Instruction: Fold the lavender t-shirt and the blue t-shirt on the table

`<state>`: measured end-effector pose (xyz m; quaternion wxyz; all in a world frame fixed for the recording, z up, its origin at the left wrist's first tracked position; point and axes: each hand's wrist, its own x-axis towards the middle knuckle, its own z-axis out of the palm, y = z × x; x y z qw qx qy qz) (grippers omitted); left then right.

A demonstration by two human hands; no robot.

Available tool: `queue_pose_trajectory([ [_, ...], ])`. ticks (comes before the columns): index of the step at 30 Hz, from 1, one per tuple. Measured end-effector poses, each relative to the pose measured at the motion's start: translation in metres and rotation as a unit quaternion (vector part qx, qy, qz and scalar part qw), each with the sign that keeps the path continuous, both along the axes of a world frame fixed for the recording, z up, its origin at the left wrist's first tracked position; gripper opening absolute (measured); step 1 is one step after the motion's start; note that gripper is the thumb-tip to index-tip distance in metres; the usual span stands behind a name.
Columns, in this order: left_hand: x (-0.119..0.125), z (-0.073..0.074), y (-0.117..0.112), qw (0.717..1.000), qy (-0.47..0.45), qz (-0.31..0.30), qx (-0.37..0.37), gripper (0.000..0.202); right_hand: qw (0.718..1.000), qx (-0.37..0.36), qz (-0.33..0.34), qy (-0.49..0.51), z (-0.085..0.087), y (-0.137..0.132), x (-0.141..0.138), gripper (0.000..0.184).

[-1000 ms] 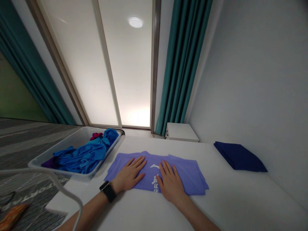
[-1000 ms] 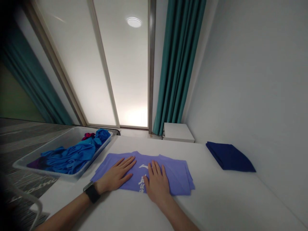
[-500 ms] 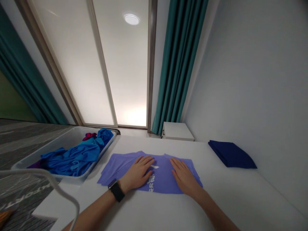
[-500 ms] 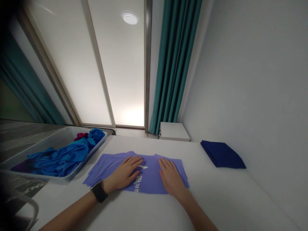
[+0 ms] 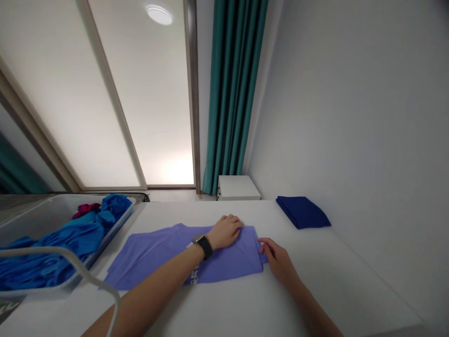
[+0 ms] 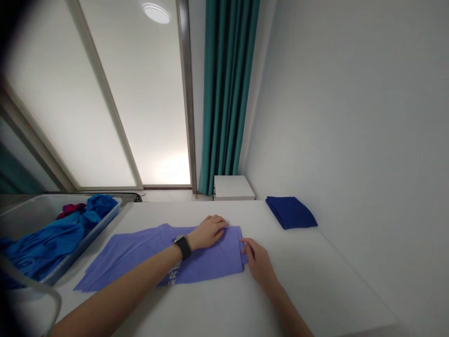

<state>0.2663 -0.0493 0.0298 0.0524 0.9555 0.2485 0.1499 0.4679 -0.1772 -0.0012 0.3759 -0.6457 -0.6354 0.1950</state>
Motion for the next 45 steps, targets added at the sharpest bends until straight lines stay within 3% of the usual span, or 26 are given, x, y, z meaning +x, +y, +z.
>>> queue_pose_trajectory([
  [7,0.028,-0.005,0.006,0.999,0.033,0.001,0.007,0.023,1.000,-0.012,0.011,0.006,-0.007,-0.011,0.000,0.038],
  [20,0.011,-0.010,0.017,0.999,-0.020,-0.035,-0.033,0.013,0.999,0.000,0.016,-0.046,-0.008,-0.010,-0.004,0.031],
  [29,0.010,-0.011,0.021,0.997,-0.044,-0.009,-0.057,0.013,0.995,0.015,0.028,-0.090,-0.012,-0.010,-0.007,0.029],
  [36,0.013,-0.019,0.012,0.996,-0.064,0.018,-0.062,0.018,0.986,0.020,-0.020,-0.166,-0.016,-0.009,-0.015,0.024],
  [45,0.010,-0.023,0.007,0.994,-0.084,0.016,-0.061,0.027,0.994,-0.041,-0.011,-0.105,-0.014,-0.003,-0.007,0.018],
])
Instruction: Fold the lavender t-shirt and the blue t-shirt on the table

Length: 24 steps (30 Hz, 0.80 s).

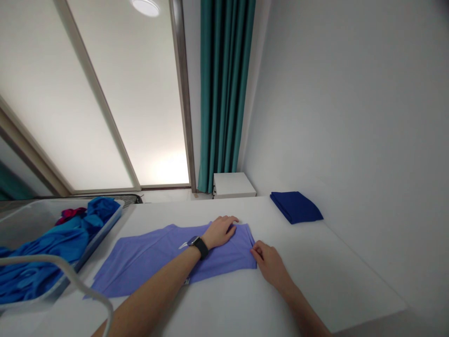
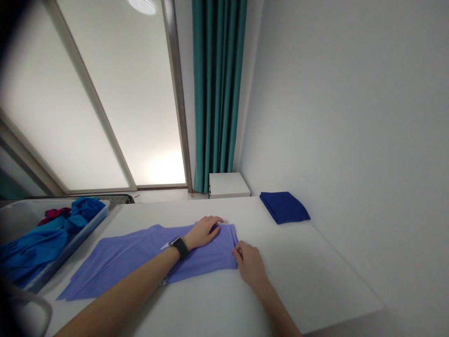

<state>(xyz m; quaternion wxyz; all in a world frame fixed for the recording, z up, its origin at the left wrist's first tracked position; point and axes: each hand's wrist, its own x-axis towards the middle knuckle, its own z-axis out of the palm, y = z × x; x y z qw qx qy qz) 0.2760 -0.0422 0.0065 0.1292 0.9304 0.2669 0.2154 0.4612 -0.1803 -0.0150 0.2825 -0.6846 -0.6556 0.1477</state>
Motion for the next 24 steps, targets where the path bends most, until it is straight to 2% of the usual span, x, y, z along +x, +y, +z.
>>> queue_pose_trajectory([
  [4,-0.003,0.005,-0.001,0.999,0.013,-0.012,0.030,0.031,0.999,0.019,0.000,0.031,0.004,-0.004,-0.002,0.017],
  [8,-0.008,0.021,-0.017,0.997,0.031,0.007,0.077,0.024,0.995,0.096,0.001,0.025,0.005,-0.015,-0.002,0.025],
  [10,-0.013,0.029,-0.033,0.995,0.044,-0.022,0.083,0.014,0.994,0.113,0.000,0.000,0.003,-0.022,-0.001,0.029],
  [12,-0.018,0.034,-0.051,0.992,0.066,-0.078,0.076,0.011,0.994,0.108,0.006,-0.027,-0.001,-0.029,0.000,0.030],
  [14,-0.024,0.033,-0.067,0.986,0.092,-0.116,0.071,0.013,0.993,0.101,0.014,-0.054,-0.004,-0.036,0.000,0.026],
  [17,-0.030,0.026,-0.084,0.979,0.132,-0.132,0.081,0.024,0.993,0.094,0.010,-0.077,-0.006,-0.041,-0.003,0.014],
  [19,-0.033,0.020,-0.089,0.977,0.148,-0.125,0.092,0.028,0.994,0.079,0.008,-0.077,-0.005,-0.042,-0.004,0.009],
  [24,-0.036,0.012,-0.089,0.976,0.144,-0.122,0.108,0.014,0.998,0.021,0.013,-0.051,0.003,-0.039,-0.002,0.011],
])
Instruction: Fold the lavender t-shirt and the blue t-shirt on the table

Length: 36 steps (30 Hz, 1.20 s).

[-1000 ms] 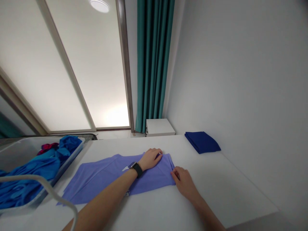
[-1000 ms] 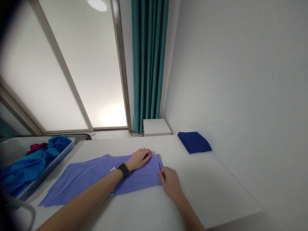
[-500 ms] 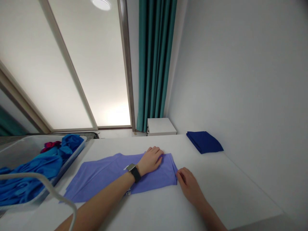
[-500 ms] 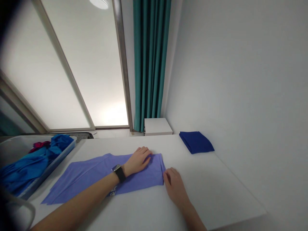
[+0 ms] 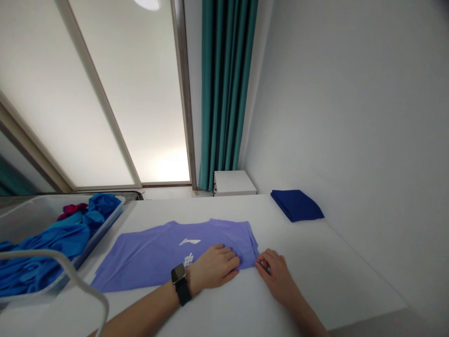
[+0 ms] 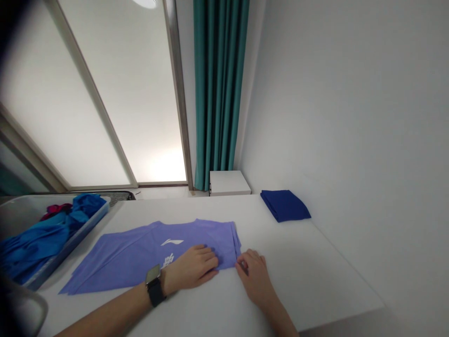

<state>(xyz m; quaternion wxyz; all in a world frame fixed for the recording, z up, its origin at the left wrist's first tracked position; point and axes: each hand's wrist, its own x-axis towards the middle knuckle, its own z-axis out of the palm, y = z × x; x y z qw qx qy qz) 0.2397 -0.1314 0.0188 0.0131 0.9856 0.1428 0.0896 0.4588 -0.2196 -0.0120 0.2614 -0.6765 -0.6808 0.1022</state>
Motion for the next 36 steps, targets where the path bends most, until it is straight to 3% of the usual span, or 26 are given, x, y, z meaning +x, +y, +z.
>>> queue_pose_trajectory([
  [5,-0.001,0.002,-0.003,1.000,-0.013,-0.012,-0.015,0.019,0.999,-0.029,0.003,0.018,0.004,0.001,0.004,0.011],
  [8,0.000,0.009,0.005,0.999,-0.028,0.002,-0.044,0.020,0.999,0.013,-0.001,0.043,0.001,0.002,0.004,0.013],
  [14,0.024,0.019,0.058,0.990,-0.086,0.086,-0.069,0.020,0.986,0.158,-0.001,0.058,-0.001,0.001,-0.002,0.018],
  [19,0.052,0.013,0.090,0.989,-0.065,0.110,-0.074,0.022,0.985,0.156,0.036,0.061,-0.004,0.000,0.000,0.029],
  [26,0.059,0.013,0.089,0.983,-0.091,0.088,-0.135,0.008,0.990,0.106,0.028,0.089,-0.008,0.002,0.004,0.039],
  [32,0.049,0.023,0.081,0.965,-0.137,0.070,-0.213,0.011,0.981,0.101,-0.022,0.163,0.002,0.005,0.001,0.032],
  [36,0.044,0.026,0.080,0.952,-0.173,0.086,-0.237,0.016,0.976,0.060,-0.003,0.211,0.004,0.013,0.000,0.035],
])
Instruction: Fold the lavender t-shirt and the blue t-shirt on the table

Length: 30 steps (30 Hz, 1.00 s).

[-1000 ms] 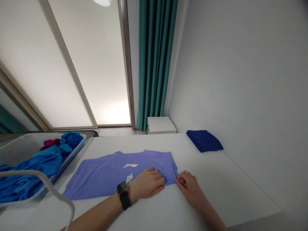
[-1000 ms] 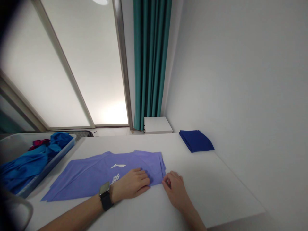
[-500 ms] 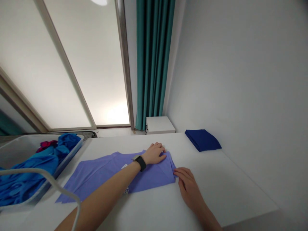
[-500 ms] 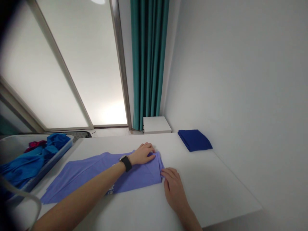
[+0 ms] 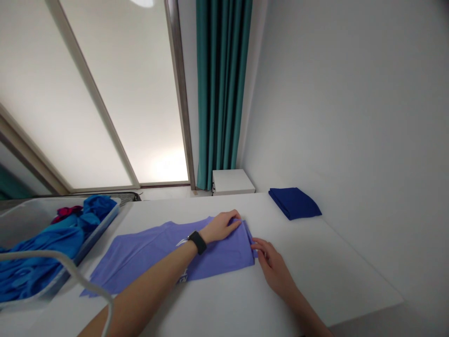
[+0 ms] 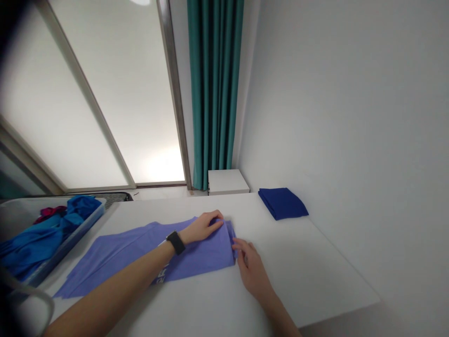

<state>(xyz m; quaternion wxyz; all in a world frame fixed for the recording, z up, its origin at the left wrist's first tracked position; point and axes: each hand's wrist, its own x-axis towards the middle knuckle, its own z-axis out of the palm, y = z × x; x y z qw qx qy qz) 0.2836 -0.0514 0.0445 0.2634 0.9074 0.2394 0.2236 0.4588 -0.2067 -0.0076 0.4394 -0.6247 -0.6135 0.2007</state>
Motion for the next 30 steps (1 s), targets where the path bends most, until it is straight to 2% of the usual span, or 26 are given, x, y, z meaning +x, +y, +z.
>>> queue_pose_trajectory([
  [5,0.001,-0.001,0.006,1.000,0.001,0.022,0.010,0.018,0.997,-0.062,0.044,0.027,0.007,0.009,-0.006,0.038],
  [11,0.007,-0.011,0.013,0.991,0.093,0.051,0.086,0.019,0.994,-0.091,0.059,0.007,0.005,0.014,-0.006,0.040],
  [16,0.009,-0.020,0.014,0.985,0.122,0.056,0.109,0.017,0.995,-0.071,0.036,-0.057,-0.007,0.016,-0.007,0.041],
  [20,0.008,-0.024,0.015,0.983,0.132,0.061,0.114,0.017,0.994,-0.035,-0.003,-0.107,-0.007,0.017,-0.012,0.040],
  [24,0.006,-0.023,0.018,0.983,0.132,0.064,0.113,0.018,0.991,-0.035,-0.003,-0.126,-0.006,0.017,-0.013,0.041],
  [30,0.002,-0.018,0.021,0.983,0.129,0.067,0.112,0.016,0.986,-0.033,0.005,-0.163,-0.017,0.018,-0.010,0.042],
])
